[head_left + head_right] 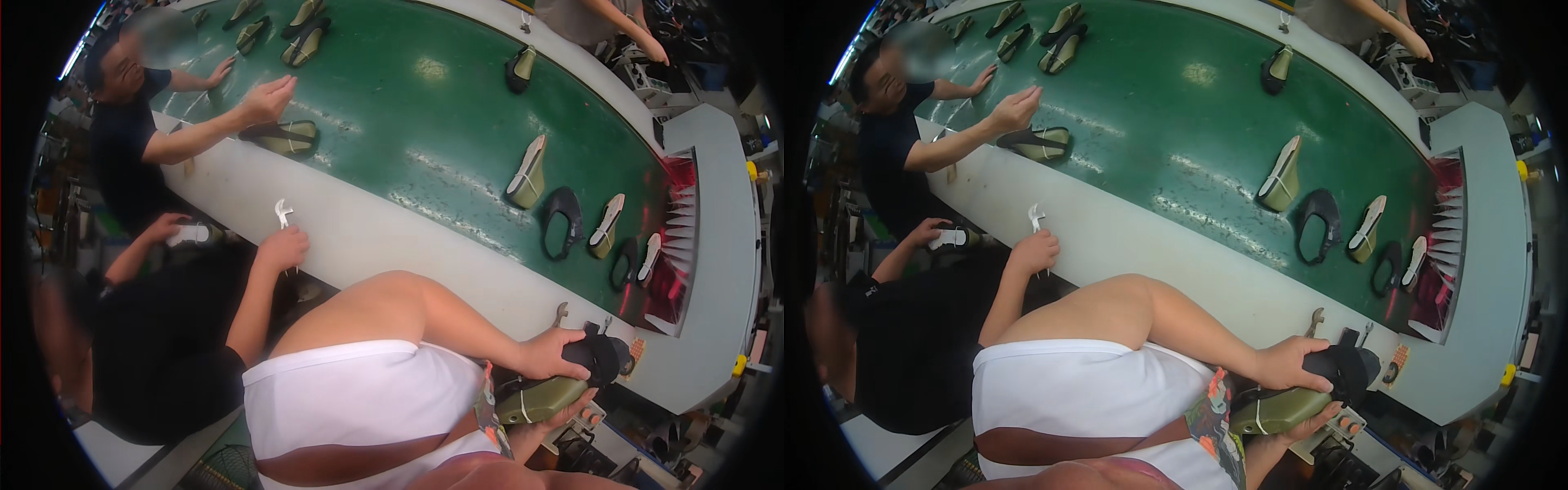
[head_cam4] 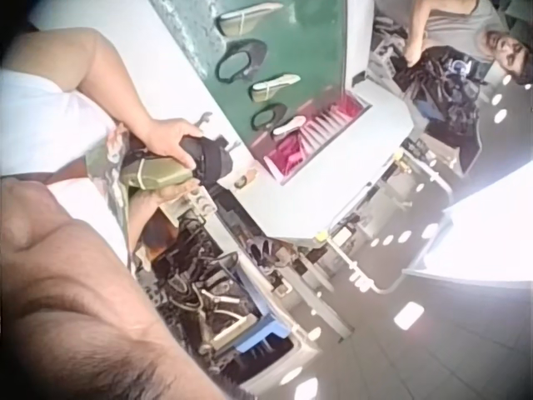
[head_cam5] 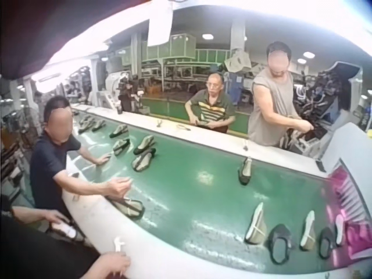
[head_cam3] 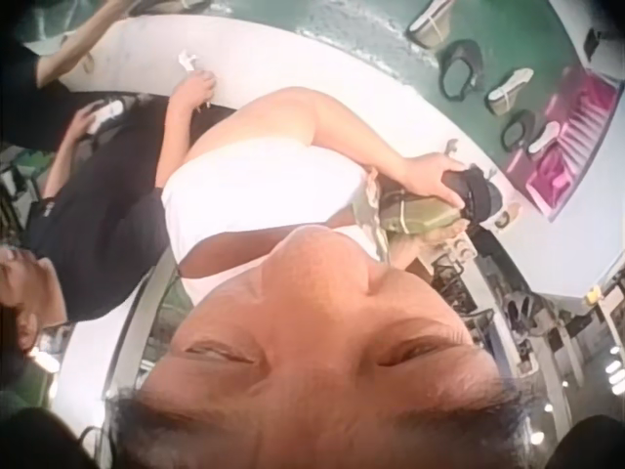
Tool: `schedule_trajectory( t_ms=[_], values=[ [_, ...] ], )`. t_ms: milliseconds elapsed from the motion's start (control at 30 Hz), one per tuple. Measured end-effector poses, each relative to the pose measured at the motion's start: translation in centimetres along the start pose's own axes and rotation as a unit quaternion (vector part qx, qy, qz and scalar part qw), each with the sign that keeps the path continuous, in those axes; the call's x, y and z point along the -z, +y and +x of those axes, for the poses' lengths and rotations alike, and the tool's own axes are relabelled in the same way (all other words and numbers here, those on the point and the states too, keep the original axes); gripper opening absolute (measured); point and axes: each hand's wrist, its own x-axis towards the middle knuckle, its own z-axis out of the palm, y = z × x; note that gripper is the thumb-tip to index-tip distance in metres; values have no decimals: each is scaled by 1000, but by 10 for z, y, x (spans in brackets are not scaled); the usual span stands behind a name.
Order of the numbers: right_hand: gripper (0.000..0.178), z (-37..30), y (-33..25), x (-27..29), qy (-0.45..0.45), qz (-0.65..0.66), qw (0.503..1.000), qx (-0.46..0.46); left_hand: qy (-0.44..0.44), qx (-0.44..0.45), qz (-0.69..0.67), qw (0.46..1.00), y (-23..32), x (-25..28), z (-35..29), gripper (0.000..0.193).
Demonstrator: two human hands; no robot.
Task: The person fits shoe uppers onto shoe lasts by hand, inserts each shoe into a lasting machine, and presses the machine controls to press and shape the uppers onto the lasts.
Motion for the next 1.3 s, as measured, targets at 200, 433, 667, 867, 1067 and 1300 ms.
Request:
schedule_trajectory(
  t_ms=[200, 433, 667, 867, 1067, 1300],
  values=[
    [68, 1, 1, 9, 10, 4, 1000, 4, -1, -5, 6, 1000, -7, -1, -1, 43],
    [66, 6, 0, 0, -100, 32, 994, -13, 10, -1, 7, 1000, -10, -3, 1, 41],
    [81, 5, 1, 1, 143, -61, 988, -7, 12, -9, 0, 1000, -17, -8, 3, 43],
    [81, 7, 3, -5, 155, -60, 986, 7, 15, -14, -3, 1000, -20, -9, 4, 45],
    [79, 7, 2, 2, 138, -40, 990, -2, 15, -16, 5, 1000, -22, -9, 3, 45],
    [68, 8, -2, 23, -13, 14, 1000, -5, 20, -12, 1, 1000, -27, -13, 7, 45]
  ],
)
